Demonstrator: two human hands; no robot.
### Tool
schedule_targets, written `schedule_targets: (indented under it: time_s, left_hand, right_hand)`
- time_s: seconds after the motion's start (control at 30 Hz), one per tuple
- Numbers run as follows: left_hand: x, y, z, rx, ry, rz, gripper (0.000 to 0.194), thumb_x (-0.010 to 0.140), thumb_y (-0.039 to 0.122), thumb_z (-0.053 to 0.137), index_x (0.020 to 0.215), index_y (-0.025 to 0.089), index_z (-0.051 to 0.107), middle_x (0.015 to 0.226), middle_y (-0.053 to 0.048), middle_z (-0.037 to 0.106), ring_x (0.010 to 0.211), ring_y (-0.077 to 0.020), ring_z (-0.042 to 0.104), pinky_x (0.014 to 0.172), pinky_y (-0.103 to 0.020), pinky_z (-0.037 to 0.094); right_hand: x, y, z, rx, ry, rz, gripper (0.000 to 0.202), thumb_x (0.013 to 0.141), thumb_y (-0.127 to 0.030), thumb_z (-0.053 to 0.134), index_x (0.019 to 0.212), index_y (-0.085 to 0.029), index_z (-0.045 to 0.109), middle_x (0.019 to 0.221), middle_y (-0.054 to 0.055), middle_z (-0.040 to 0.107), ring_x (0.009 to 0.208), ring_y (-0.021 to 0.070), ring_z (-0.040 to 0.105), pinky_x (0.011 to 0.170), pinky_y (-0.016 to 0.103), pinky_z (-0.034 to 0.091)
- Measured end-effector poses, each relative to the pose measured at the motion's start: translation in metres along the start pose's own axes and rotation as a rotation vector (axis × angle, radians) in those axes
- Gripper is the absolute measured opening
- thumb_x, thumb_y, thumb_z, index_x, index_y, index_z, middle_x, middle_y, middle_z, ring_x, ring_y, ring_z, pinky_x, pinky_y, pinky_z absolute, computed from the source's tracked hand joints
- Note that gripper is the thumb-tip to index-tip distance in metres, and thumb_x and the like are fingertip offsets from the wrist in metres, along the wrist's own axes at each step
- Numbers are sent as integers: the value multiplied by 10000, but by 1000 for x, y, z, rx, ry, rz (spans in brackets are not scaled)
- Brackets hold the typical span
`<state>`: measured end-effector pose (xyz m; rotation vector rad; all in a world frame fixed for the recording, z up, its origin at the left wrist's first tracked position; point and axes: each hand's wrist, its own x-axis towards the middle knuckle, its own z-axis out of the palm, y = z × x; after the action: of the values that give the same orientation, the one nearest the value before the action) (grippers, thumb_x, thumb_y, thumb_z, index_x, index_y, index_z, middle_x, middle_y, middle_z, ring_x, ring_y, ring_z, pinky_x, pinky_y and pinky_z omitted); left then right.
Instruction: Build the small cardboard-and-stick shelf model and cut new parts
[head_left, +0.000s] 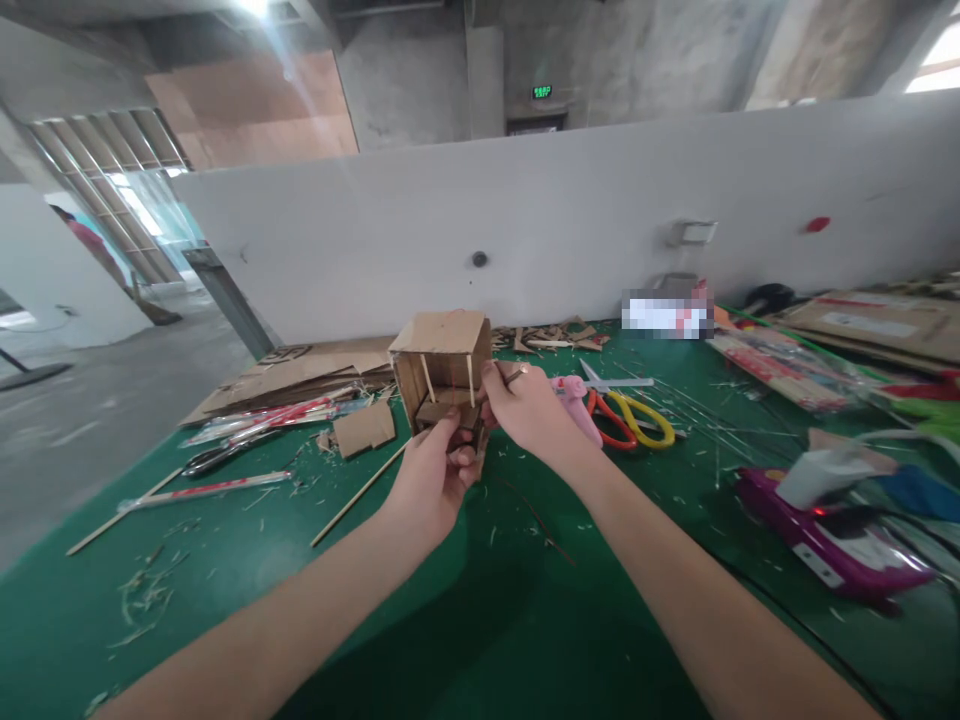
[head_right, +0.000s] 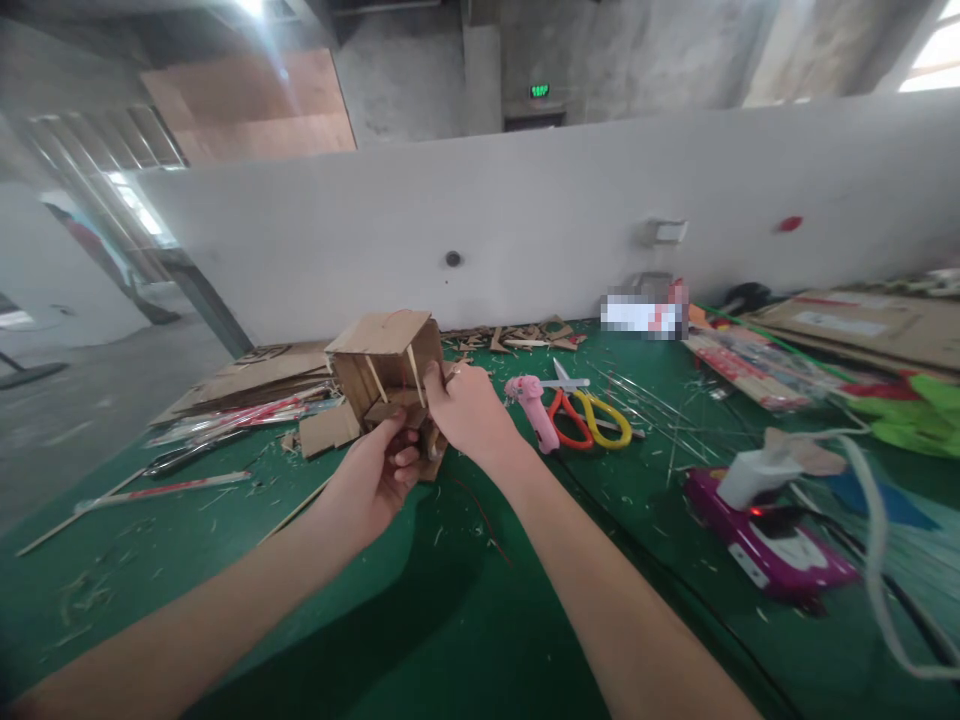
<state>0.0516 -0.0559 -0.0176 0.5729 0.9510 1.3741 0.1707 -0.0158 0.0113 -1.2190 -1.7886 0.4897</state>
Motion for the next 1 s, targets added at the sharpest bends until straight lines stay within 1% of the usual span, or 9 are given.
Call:
schedule_targets:
  time_s: [0.07,0.13,0.33,0.43,0.57,0.7,0.87,0.93,1.0]
  left_hand:
    - [1,-1,2,-16,3,27,163,840,187,566,710,139,480,605,51,461,395,-11,375,340,-140,261]
    - [2,-2,3,1,9,52,181,829,163,555,678,145,457,575,59,440,381,-13,370,333,-143,257]
    - [5,-2,5,77,-24,100,242,779,183,566,627,174,378,522,84,389,326,-9,309,313,-154,183]
    - [6,-3,5,126,-73,130,234,756,204,558,613,179,375,493,89,368,308,-9,285,313,-163,146]
    - [7,-7,3,144,-108,162,230,743,212,528,608,195,342,442,101,318,296,-19,276,323,-170,150]
    - [6,-9,3,140,-113,159,181,747,208,496,652,202,343,449,101,359,299,-20,271,331,-167,151]
    - [8,-7,3,161,-110,151,166,745,207,476,634,201,353,426,94,359,294,-22,254,333,-177,161]
    - [9,-5,1,173,-116,153,190,743,213,487,611,201,352,407,98,320,296,-26,252,334,-180,169]
    - [11,-4,0,171,-119,164,228,744,228,508,599,204,334,407,101,296,302,-27,255,333,-179,168]
  right_hand:
    - [0,-1,0,-5,4,6,380,948,-314,363,618,-202,515,542,16,586,506,121,564,521,231,384]
    - [-1,-2,0,9,0,12,361,944,-305,364,639,-201,527,556,16,595,512,119,563,525,229,384]
    - [-2,-4,-2,-15,-24,16,314,912,-236,379,633,-194,518,606,31,620,543,121,571,555,237,395]
    - [0,-3,-2,-124,-37,-64,289,905,-203,376,663,-188,534,668,58,640,618,146,597,584,253,402]
    - [3,2,3,-214,-46,-137,203,869,-148,417,753,-182,580,784,96,663,739,193,617,630,281,408]
    - [5,5,7,-208,-19,-136,216,874,-162,429,730,-185,588,728,103,652,727,205,614,622,292,416]
    - [2,2,8,-109,-7,-59,288,901,-239,410,658,-204,558,588,54,616,588,162,602,530,253,423]
    - [1,0,6,-6,-30,6,311,913,-292,396,655,-209,547,568,33,616,542,147,603,507,241,437]
    - [0,0,2,172,-93,113,271,902,-308,414,694,-208,555,598,24,643,545,147,626,508,238,472]
